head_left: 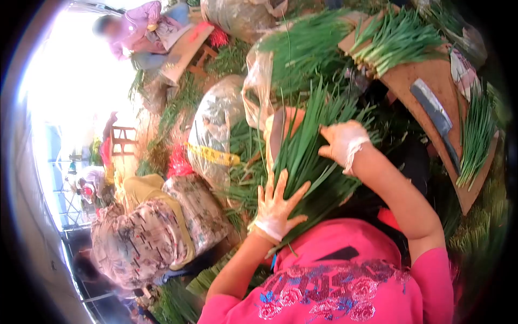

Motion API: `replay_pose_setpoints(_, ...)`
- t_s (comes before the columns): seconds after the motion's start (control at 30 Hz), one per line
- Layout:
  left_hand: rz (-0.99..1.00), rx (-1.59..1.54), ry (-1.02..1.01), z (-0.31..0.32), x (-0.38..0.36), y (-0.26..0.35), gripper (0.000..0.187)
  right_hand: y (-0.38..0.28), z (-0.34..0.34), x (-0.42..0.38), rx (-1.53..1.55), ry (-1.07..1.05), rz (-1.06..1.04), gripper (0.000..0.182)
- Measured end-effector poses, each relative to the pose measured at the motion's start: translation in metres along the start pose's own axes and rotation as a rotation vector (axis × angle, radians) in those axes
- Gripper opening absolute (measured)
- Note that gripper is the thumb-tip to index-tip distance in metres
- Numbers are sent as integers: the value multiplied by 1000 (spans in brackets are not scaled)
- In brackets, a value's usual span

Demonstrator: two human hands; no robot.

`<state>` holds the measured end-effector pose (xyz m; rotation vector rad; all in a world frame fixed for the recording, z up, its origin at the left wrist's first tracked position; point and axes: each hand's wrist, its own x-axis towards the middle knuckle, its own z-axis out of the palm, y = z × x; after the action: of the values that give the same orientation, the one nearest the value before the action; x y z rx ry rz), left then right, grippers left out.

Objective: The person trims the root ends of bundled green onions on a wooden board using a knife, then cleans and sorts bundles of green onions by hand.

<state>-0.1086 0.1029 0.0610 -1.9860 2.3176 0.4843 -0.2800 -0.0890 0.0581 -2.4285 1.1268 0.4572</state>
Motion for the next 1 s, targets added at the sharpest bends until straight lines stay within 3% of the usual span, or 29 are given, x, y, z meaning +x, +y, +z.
replay_pose_setpoints(0.07, -11, 3, 36, 8, 0, -4, 95, -4, -5, -3, 282, -33, 53, 67)
replay_pose_setpoints(0.13, -59, -33, 5, 5, -2, -3, 102, 1, 14, 3, 395, 129, -65, 73)
replay_pose_setpoints(0.2, -55, -41, 17, 7, -3, -3, 103, 2, 38, 14, 616, 324, -121, 67)
replay_pose_setpoints(0.23, -56, -38, 16, 8, -3, -3, 102, 0, 36, 12, 684, 298, -145, 60)
replay_pose_setpoints(0.3, -56, -21, 38, 11, -1, -5, 102, -11, 17, 1, 969, 187, 32, 45)
replay_pose_setpoints(0.33, -49, -20, 41, 11, 0, -6, 102, -12, 16, 1, 928, 187, 52, 35)
replay_pose_setpoints(0.4, -38, -16, 56, 12, 2, -8, 102, -13, 26, 1, 1207, 166, 53, 26)
replay_pose_setpoints(0.5, -46, -27, 54, 12, 6, -11, 105, -13, 38, 2, 1255, 287, -41, 18)
replay_pose_setpoints(0.53, -50, -34, 52, 13, 6, -12, 105, -11, 35, 0, 847, 453, -161, 15)
replay_pose_setpoints(0.67, -71, -52, 71, 20, 6, -14, 107, -15, 28, -9, 1073, 651, -152, 14)
replay_pose_setpoints(0.73, -92, -68, 71, 23, 2, -16, 108, 39, 14, -12, 906, 1071, -272, 19)
replay_pose_setpoints(0.8, -84, -94, 79, 23, 0, -20, 108, 79, 0, -37, 1573, 983, -131, 28)
replay_pose_setpoints(0.83, -71, -94, 81, 23, 1, -21, 109, 103, -2, -55, 1600, 966, -130, 29)
replay_pose_setpoints(0.9, -44, -128, 109, 22, 4, -24, 108, 139, 16, -91, 780, 755, -93, 21)
replay_pose_setpoints(0.93, -41, -140, 116, 21, 5, -23, 108, 139, 29, -92, 134, 730, -234, 19)
replay_pose_setpoints(0.97, -30, -156, 115, 20, 6, -22, 107, 130, 47, -103, 118, 694, 123, 18)
replay_pose_setpoints(1.0, -36, -163, 111, 20, 6, -20, 107, 125, 62, -108, 67, 739, 17, 16)
